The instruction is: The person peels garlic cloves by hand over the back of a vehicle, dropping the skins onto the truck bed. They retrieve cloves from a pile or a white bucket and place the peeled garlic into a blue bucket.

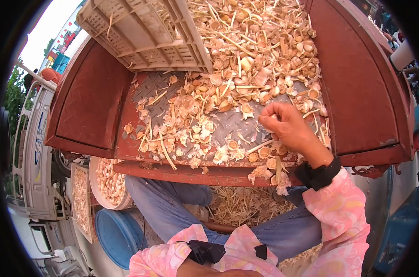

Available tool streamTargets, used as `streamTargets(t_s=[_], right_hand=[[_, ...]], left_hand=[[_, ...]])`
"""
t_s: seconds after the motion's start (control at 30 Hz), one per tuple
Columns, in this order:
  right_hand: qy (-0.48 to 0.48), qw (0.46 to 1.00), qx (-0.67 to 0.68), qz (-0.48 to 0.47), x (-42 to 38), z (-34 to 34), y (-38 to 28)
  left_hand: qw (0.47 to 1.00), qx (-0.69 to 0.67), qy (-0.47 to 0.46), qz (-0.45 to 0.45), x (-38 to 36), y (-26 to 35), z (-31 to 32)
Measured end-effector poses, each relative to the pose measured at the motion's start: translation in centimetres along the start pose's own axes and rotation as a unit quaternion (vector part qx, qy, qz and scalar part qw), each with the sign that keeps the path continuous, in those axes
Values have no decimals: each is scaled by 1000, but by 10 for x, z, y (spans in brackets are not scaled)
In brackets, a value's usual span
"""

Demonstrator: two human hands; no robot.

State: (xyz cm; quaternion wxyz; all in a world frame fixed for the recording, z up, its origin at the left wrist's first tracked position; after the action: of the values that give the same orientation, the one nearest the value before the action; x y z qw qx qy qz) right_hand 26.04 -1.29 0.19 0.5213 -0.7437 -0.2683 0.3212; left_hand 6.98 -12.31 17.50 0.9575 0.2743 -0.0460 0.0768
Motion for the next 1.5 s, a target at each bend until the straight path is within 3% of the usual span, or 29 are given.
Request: streamTargets(t_s=[0.1, 0.2, 0.27, 0.33, 0.4, 0.5, 0.6, 0.63, 0.73, 0.8, 0.87, 0.93, 1.0, 1.03, 1.1, 1.2, 1.27, 1.33, 1.37, 1.47, 1.5], right_hand=[[-3, 1000, -19, -5, -2, -1, -2], [31, 990, -96, -100, 0, -8, -11], [51, 990, -93, -98, -8, -10, -20], [56, 989, -49, -126, -23, -6, -37], [-15, 951, -62, -301, -59, 16, -83], [-78, 835, -292, -459, -103, 63, -93], [-90, 810, -274, -510, -110, 71, -83], [-104, 841, -228, -480, -107, 62, -88], [26, 922, -131, -364, -60, 7, -75], [230, 854, -310, -349, -31, -53, -57], [354, 736, -467, -338, -27, -87, -44], [319, 752, -521, -250, -7, -98, -21], [270, 777, -528, -211, 3, -93, -4], [241, 797, -510, -217, 6, -87, 0], [184, 821, -492, -222, 2, -68, -8], [138, 879, -354, -287, -1, -43, -20], [141, 912, -241, -300, -3, -39, -21], [164, 918, -179, -314, -8, -44, -32], [190, 928, -163, -275, -4, -56, -31], [151, 911, -290, -252, -5, -64, -29], [109, 925, -260, -253, -9, -53, -26]], left_hand=[[997, -36, -70, 17, 1, -9, -13], [998, 43, 43, 3, 21, 10, -46], [967, 3, 253, -37, 23, 4, -116], [899, -172, 400, -43, 18, -8, -183], [897, -201, 391, -34, 21, -20, -212], [874, -220, 428, -72, 24, -37, -232], [853, -235, 462, -66, 21, -42, -238], [859, -271, 429, -66, 25, -44, -240], [865, -360, 346, -51, 20, -26, -246], [865, -392, 313, -24, 9, 13, -238], [864, -386, 318, 54, -22, 76, -239], [889, -275, 330, 157, -76, 151, -259], [853, -83, 436, 276, -163, 231, -304], [803, 2, 504, 317, -216, 266, -334], [652, 135, 648, 370, -316, 313, -382], [579, 207, 740, 273, -375, 310, -424], [517, 480, 685, 184, -377, 319, -416], [470, 515, 690, 194, -355, 314, -405], [465, 521, 689, 193, -342, 310, -394], [464, 545, 628, 305, -267, 288, -312], [492, 534, 611, 316, -237, 274, -289]])
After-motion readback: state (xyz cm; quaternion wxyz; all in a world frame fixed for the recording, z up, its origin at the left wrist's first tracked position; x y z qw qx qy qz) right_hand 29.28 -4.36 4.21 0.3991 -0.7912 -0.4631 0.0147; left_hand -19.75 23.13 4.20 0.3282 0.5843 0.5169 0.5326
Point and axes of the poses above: each hand's wrist, its own x-axis towards the middle knuckle, its own z-axis out of the palm, y = z × x, the point moved 10 cm from there along x, towards the middle knuckle, and after that the axes turned 13 degrees about y, right-handed, at the moved point
